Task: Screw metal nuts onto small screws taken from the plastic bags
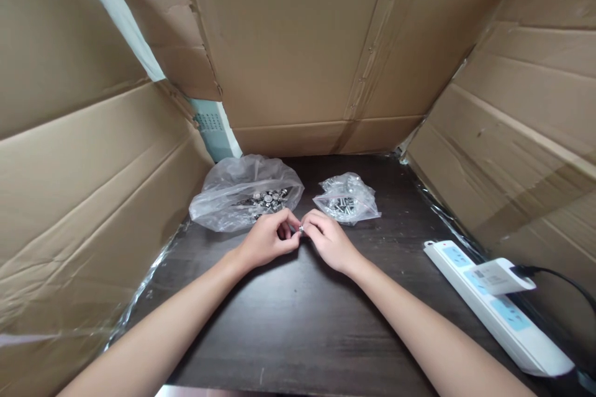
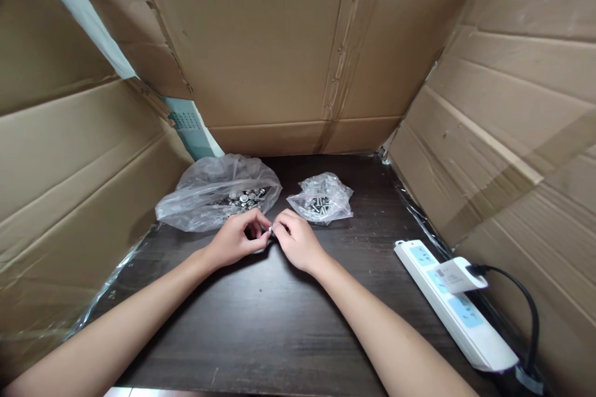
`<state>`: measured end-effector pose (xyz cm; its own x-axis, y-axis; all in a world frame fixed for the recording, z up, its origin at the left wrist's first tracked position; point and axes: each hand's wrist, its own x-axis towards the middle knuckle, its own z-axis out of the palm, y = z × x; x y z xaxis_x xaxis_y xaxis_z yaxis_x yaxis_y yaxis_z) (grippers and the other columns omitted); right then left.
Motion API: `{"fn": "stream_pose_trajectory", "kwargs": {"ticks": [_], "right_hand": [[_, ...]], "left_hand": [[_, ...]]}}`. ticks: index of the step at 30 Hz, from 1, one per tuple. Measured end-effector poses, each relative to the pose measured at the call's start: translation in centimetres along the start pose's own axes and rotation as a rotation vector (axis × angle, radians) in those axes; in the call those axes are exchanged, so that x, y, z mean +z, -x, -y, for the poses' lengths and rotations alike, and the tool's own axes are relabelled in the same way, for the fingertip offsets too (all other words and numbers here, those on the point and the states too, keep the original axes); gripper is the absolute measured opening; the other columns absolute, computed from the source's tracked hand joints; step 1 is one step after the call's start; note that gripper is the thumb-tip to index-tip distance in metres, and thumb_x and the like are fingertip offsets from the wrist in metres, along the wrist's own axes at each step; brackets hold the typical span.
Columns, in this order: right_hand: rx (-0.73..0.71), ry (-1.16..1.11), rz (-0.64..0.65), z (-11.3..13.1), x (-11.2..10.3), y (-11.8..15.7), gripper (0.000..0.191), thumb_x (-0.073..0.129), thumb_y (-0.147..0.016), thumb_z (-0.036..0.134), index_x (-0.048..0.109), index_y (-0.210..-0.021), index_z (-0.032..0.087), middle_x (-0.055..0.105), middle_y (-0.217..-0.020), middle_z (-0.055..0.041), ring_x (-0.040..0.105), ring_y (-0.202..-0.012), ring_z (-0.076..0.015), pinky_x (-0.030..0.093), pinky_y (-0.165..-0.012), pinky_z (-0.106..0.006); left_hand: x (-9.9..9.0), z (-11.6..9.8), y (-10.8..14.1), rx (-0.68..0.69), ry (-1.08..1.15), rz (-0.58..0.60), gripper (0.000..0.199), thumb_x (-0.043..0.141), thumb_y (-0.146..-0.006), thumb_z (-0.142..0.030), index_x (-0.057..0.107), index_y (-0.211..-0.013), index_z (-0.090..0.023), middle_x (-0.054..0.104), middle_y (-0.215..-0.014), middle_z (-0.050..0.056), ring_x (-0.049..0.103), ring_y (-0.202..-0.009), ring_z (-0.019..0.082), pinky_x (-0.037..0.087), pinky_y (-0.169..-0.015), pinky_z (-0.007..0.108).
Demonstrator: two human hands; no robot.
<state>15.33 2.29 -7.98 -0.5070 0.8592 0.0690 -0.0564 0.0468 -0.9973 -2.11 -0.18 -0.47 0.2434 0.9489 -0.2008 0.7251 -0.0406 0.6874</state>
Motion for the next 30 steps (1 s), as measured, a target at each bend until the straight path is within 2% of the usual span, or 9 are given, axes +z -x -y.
{"fn": "stream_pose_trajectory", "kwargs": {"ticks": [6,13,23,30], "right_hand": [[0.022,0.024,-0.017,0.35,-0.09,0.11,0.031,0.044,-0.099,0.028,0.053,-0.071,0.020,0.055,-0.079,-0.0026,0.054,-0.077,-0.0173,0.042,-0.075,-0.031],[0.025,-0.003,-0.003,0.69,-0.20,0.19,0.016,0.049,-0.092,0.022,0.053,-0.077,0.021,0.056,-0.082,-0.0016,0.053,-0.080,-0.0178,0.041,-0.077,-0.031],[-0.013,0.026,0.022,0.28,0.03,0.14,0.028,0.046,-0.099,0.022,0.057,-0.073,0.019,0.057,-0.084,-0.0034,0.054,-0.080,-0.0171,0.042,-0.076,-0.031],[0.009,0.015,-0.003,0.48,-0.08,0.25,0.014,0.050,-0.094,0.020,0.058,-0.083,0.020,0.058,-0.086,-0.0021,0.055,-0.081,-0.0174,0.041,-0.077,-0.031]], "left_hand": [[0.00,-0.13,-0.12,0.005,0.013,-0.011,0.010,0.065,-0.080,-0.017,0.065,-0.090,-0.017,0.067,-0.074,-0.001,0.060,-0.063,0.011,0.047,-0.060,0.021],[0.04,-0.09,-0.08,0.017,0.002,-0.048,0.011,0.066,-0.078,-0.016,0.061,-0.088,-0.018,0.066,-0.075,-0.002,0.060,-0.064,0.011,0.046,-0.060,0.020],[0.09,-0.11,-0.07,0.026,0.011,-0.031,0.010,0.064,-0.077,-0.014,0.060,-0.086,-0.017,0.065,-0.074,-0.002,0.060,-0.063,0.010,0.046,-0.060,0.020],[0.19,-0.18,-0.16,0.018,0.025,-0.053,0.011,0.064,-0.077,-0.017,0.059,-0.086,-0.018,0.063,-0.073,-0.002,0.060,-0.062,0.011,0.047,-0.058,0.021]]}}
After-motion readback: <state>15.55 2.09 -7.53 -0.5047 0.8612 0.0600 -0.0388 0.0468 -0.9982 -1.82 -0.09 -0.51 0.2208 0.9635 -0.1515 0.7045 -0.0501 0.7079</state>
